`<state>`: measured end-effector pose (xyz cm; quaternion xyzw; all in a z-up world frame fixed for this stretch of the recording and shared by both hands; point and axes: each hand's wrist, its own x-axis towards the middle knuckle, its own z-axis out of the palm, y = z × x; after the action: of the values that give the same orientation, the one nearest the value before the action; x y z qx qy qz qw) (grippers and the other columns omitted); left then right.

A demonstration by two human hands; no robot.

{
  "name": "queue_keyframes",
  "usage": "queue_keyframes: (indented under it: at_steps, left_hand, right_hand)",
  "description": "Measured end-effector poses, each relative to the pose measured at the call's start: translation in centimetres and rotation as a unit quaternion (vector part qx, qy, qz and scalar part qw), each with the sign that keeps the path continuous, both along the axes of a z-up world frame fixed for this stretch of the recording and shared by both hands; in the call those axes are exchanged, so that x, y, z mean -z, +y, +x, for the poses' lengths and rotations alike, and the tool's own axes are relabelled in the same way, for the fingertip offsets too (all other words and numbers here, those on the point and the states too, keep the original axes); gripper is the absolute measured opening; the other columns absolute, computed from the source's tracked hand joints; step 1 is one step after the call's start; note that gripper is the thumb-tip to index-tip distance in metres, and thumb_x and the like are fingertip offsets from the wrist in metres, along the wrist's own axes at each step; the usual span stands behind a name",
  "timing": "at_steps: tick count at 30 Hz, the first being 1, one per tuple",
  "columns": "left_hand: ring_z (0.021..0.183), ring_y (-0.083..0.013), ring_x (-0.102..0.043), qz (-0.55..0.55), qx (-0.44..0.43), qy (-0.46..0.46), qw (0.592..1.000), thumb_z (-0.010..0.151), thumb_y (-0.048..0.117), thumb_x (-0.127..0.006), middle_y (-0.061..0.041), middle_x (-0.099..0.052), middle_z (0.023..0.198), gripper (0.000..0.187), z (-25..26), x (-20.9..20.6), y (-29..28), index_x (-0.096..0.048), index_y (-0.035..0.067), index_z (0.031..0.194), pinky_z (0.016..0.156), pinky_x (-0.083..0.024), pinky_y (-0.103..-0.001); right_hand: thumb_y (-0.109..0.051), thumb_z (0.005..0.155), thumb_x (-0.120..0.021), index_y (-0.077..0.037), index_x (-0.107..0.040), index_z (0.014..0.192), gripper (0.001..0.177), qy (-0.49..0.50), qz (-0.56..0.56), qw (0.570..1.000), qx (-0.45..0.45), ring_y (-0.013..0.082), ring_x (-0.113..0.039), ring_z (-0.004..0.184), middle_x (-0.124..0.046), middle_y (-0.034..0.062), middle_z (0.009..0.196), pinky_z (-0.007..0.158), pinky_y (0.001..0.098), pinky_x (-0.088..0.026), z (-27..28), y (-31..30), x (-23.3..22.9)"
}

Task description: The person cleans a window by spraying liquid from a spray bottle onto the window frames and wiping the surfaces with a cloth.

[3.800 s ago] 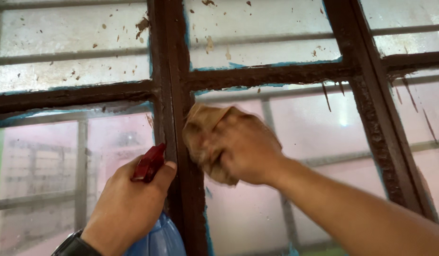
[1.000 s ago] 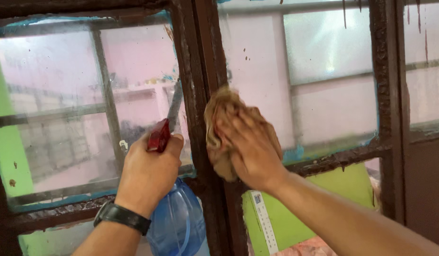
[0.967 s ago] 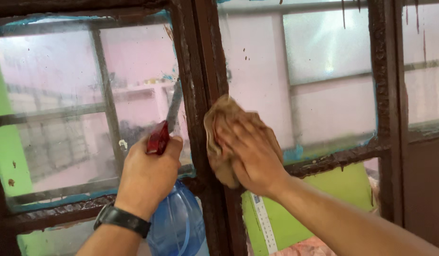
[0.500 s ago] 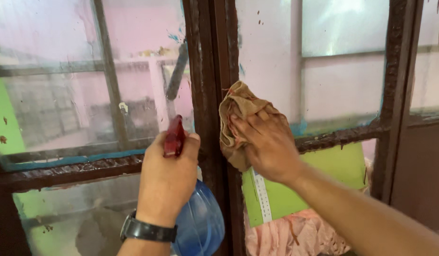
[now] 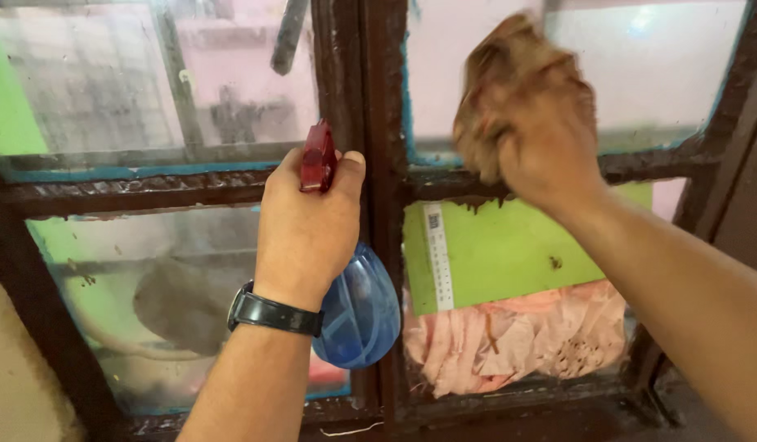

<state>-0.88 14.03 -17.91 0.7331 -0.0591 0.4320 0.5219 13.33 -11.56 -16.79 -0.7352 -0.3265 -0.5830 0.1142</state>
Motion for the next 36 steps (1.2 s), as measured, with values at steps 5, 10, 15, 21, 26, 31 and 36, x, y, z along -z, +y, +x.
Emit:
queue_keyframes:
  at_steps: [5, 10, 15, 21, 26, 31, 36]
  left_hand:
    - [0.067, -0.0181, -0.063, -0.01, -0.005, -0.011, 1.0, 0.09, 0.03, -0.069, -0.009, -0.069, 0.073, 0.029, 0.6, 0.3, -3.6, -0.067, 0.001, 0.092, 0.067, -0.053, -0.036]
    - [0.065, -0.0168, -0.062, -0.033, -0.021, 0.017, 0.999, 0.09, 0.03, -0.069, -0.009, -0.068, 0.072, 0.028, 1.3, 1.5, -6.4, -0.068, 0.002, 0.091, 0.064, -0.052, -0.037]
    - [0.069, -0.011, -0.065, -0.024, -0.031, -0.068, 0.997, 0.09, 0.029, -0.071, -0.002, -0.071, 0.075, 0.027, 2.5, 2.6, -9.7, -0.068, 0.003, 0.094, 0.067, -0.053, -0.031]
    - [0.063, -0.0117, -0.057, -0.096, 0.024, -0.029, 0.995, 0.091, 0.025, -0.071, -0.003, -0.064, 0.072, 0.024, 2.1, 3.3, -12.3, -0.068, 0.002, 0.094, 0.056, -0.047, -0.033]
    - [0.062, -0.0081, -0.06, -0.051, -0.044, -0.028, 0.997, 0.091, 0.025, -0.072, 0.0, -0.067, 0.07, 0.021, 1.7, 3.6, -13.1, -0.067, 0.004, 0.092, 0.059, -0.05, -0.027]
    - [0.062, -0.012, -0.059, -0.09, 0.016, -0.008, 0.996, 0.092, 0.026, -0.071, -0.004, -0.065, 0.072, 0.023, 2.4, 4.1, -14.8, -0.068, 0.003, 0.095, 0.057, -0.048, -0.032]
    - [0.069, -0.0062, -0.066, -0.004, -0.066, -0.083, 0.994, 0.089, 0.027, -0.075, 0.001, -0.071, 0.076, 0.024, 2.7, 4.4, -15.3, -0.069, 0.004, 0.093, 0.063, -0.053, -0.026]
  right_hand:
    - [-0.012, 0.081, -0.06, -0.01, -0.071, 0.116, 0.037, -0.102, -0.054, 0.993, 0.028, 0.0437, -0.05, 0.13, -0.061, 0.0195, 0.128, 0.111, 0.0566, -0.036, 1.2, -1.2, 1.6]
    - [-0.009, 0.088, -0.057, -0.02, -0.072, 0.119, 0.036, -0.092, -0.096, 0.991, -0.023, 0.0358, -0.053, 0.135, -0.059, 0.0132, 0.136, 0.123, 0.0546, -0.04, 0.9, -7.4, 1.2]
    - [-0.008, 0.084, -0.055, -0.014, -0.076, 0.108, 0.033, 0.037, -0.034, 0.997, -0.067, 0.0334, -0.057, 0.117, -0.069, 0.012, 0.123, 0.107, 0.0546, -0.046, 0.8, -7.8, 1.4]
    - [-0.026, 0.095, -0.058, -0.035, -0.08, 0.109, 0.027, 0.268, -0.149, 0.935, 0.177, 0.024, -0.058, 0.113, -0.07, 0.0001, 0.117, 0.1, 0.0451, -0.049, -3.2, -10.2, 1.4]
    - [-0.015, 0.094, -0.057, -0.003, -0.069, 0.137, 0.047, 0.004, -0.006, 0.991, 0.132, 0.0356, -0.056, 0.124, -0.06, 0.0207, 0.137, 0.103, 0.0539, -0.045, 0.5, -13.6, 0.0]
    - [-0.013, 0.083, -0.055, -0.023, -0.079, 0.104, 0.033, 0.001, -0.106, 0.989, 0.104, 0.0331, -0.053, 0.128, -0.064, 0.0094, 0.131, 0.11, 0.0571, -0.036, 0.9, -15.2, 5.2]
    - [-0.006, 0.085, -0.048, -0.023, -0.079, 0.107, 0.042, 0.164, -0.044, 0.982, 0.087, 0.0291, -0.053, 0.131, -0.057, 0.0019, 0.156, 0.115, 0.0506, -0.038, 3.2, -18.6, 3.5]
